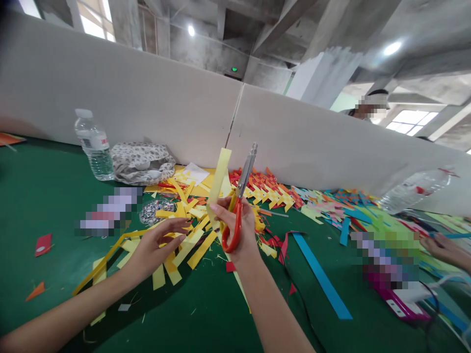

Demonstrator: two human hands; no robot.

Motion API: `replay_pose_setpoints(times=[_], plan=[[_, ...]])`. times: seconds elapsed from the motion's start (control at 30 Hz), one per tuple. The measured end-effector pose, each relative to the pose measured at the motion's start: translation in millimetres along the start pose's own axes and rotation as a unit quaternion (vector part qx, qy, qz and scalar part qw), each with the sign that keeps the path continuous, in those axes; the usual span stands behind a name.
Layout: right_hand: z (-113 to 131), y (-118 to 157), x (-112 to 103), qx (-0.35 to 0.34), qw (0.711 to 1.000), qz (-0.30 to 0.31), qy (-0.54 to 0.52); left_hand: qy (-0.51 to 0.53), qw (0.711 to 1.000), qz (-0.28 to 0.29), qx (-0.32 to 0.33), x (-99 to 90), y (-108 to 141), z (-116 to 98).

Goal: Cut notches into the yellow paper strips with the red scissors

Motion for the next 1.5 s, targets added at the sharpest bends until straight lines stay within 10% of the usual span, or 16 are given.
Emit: replay_pose_setpoints(times=[0.3, 0.57, 0.9, 1.17, 1.5], plan=[[-46.1, 31.3, 37.6, 0.125, 0.978, 0.067, -0.151, 0.073, 0.997, 0.008, -0.019, -2.5, -2.1, 1.6], [-73.6, 23.5, 23.5, 0.138, 0.977, 0.033, -0.162, 0.147, 0.983, 0.047, -0.103, 9.9, -4.0, 23.2], [-43.6, 16.0, 27.3, 0.077, 0.973, 0.055, -0.211, 0.001, 0.99, 0.124, -0.059, 23.6, -0.5, 17.8], [-24.4, 10.6, 16.8, 0.163, 0.946, 0.08, -0.268, -0.006, 0.988, 0.142, -0.064, 21.9, -0.6, 8.5], [-45.3, 24.1, 28.5, 0.148, 0.963, 0.226, 0.003, 0.148, 0.986, -0.064, -0.043, -16.3, -2.7, 11.7]])
Point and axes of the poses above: each hand's wrist, its own y-axis away from the middle knuckle, its own x-axis out of the palm, z = x × y, the point moved 8 cm from there along -y, towards the middle knuckle, and after that the axes turned 9 degrees about z, right-handed, at the moved point
